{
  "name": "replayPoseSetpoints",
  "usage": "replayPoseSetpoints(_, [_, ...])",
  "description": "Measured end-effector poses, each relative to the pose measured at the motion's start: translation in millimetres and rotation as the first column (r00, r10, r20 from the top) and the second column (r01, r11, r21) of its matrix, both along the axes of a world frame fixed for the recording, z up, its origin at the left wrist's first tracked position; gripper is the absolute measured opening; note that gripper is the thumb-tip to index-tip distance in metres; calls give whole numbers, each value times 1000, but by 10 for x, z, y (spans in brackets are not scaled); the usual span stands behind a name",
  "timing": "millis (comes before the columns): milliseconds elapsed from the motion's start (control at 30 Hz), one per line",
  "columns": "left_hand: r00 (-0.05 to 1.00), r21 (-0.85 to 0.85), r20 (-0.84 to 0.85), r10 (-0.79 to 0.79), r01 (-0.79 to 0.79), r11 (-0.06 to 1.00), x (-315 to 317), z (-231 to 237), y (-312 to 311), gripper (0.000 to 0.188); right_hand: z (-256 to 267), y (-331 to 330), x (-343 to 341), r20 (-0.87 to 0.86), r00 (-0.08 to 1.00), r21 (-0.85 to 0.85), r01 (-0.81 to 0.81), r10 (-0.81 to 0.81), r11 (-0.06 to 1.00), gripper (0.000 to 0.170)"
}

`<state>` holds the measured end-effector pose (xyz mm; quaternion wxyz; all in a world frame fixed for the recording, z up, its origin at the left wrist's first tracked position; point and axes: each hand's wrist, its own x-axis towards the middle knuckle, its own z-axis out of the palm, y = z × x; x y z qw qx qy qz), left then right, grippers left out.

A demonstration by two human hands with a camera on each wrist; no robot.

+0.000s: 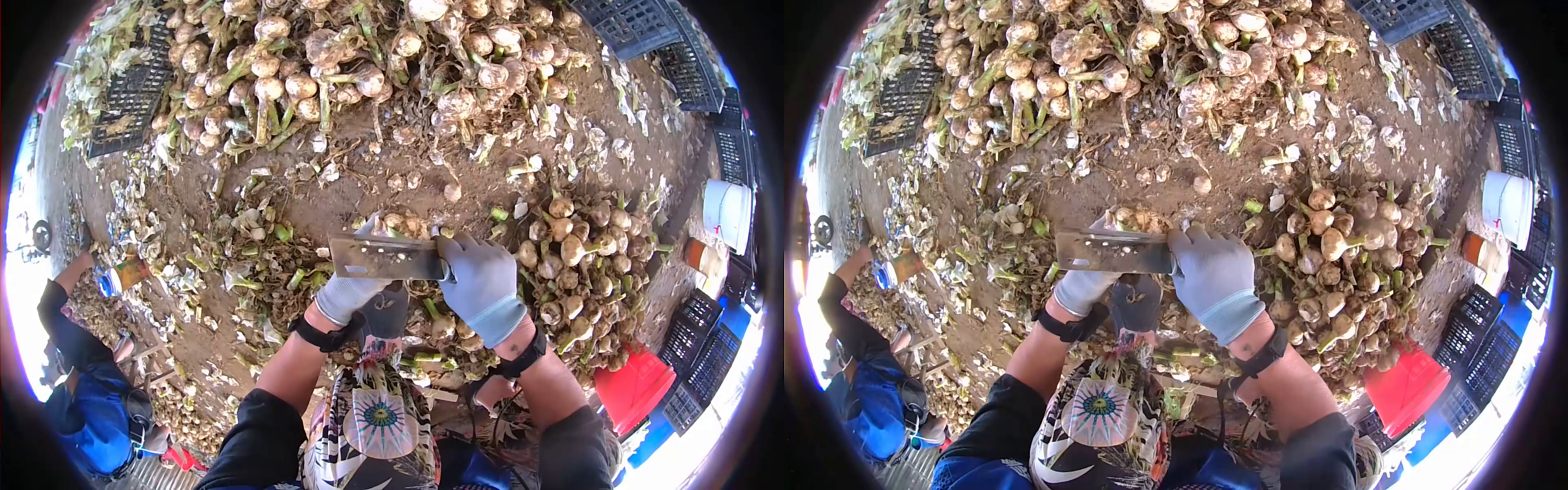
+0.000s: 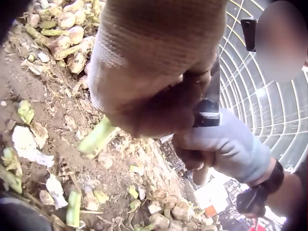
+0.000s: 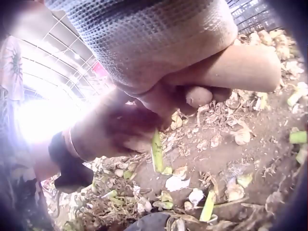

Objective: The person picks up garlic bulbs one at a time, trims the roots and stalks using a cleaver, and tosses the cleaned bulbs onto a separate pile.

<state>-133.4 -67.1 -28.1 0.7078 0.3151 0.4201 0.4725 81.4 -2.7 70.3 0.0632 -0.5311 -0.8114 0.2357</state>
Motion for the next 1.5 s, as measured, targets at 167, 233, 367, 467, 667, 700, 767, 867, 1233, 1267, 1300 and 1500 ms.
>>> replayPoseSetpoints(167, [931, 141, -334, -150, 207, 968, -128, 42, 13, 91, 29, -43, -11, 1, 999, -38, -40, 40, 998, 21])
replayPoseSetpoints(233, [998, -83, -29, -60, 57, 995, -129, 194, 18, 87, -5, -84, -17, -44, 999, -69, -32, 29, 997, 21])
replayPoseSetpoints(367, [987, 13, 8, -159, 159, 987, -206, 228, 84, 72, -120, -166, -14, -36, 999, -50, -5, 3, 999, 19])
replayPoseSetpoints(467, [975, -45, -73, -208, 206, 978, -245, 238, 80, 66, -172, -242, -49, -41, 998, -58, 54, -56, 997, 19])
replayPoseSetpoints(667, [989, -234, 88, -115, 133, 963, -129, 390, 75, 58, -347, -359, -74, -93, 988, 7, 124, -122, 992, 19])
replayPoseSetpoints(700, [988, -219, 84, -129, 144, 965, -123, 420, 83, 58, -357, -369, -67, -109, 987, 5, 117, -116, 993, 19])
replayPoseSetpoints(767, [992, -239, 42, -123, 129, 962, -85, 527, 98, 60, -388, -394, -67, -125, 986, 8, 113, -111, 994, 18])
replayPoseSetpoints(867, [972, -158, -69, -227, 214, 964, 37, 913, 180, 64, -558, -427, 49, -128, 980, -47, 145, -150, 988, 15])
replayPoseSetpoints(1233, [136, 77, -989, -52, 790, 609, 107, 819, 226, 33, -234, -230, 49, -181, 919, -488, 226, -351, 843, 27])
replayPoseSetpoints(1267, [125, 124, -992, 32, 851, 511, 94, 837, 261, 30, -224, -159, 23, -96, 964, -513, 165, -247, 843, 26])
replayPoseSetpoints(1300, [125, 159, -986, 111, 901, 404, 77, 848, 262, 28, -231, -119, 13, -11, 991, -546, 107, -135, 831, 24])
replayPoseSetpoints(1500, [639, 497, -727, -252, 742, 450, 833, 1070, 347, 23, -878, -795, 470, 235, 940, -606, 340, -246, 719, 31])
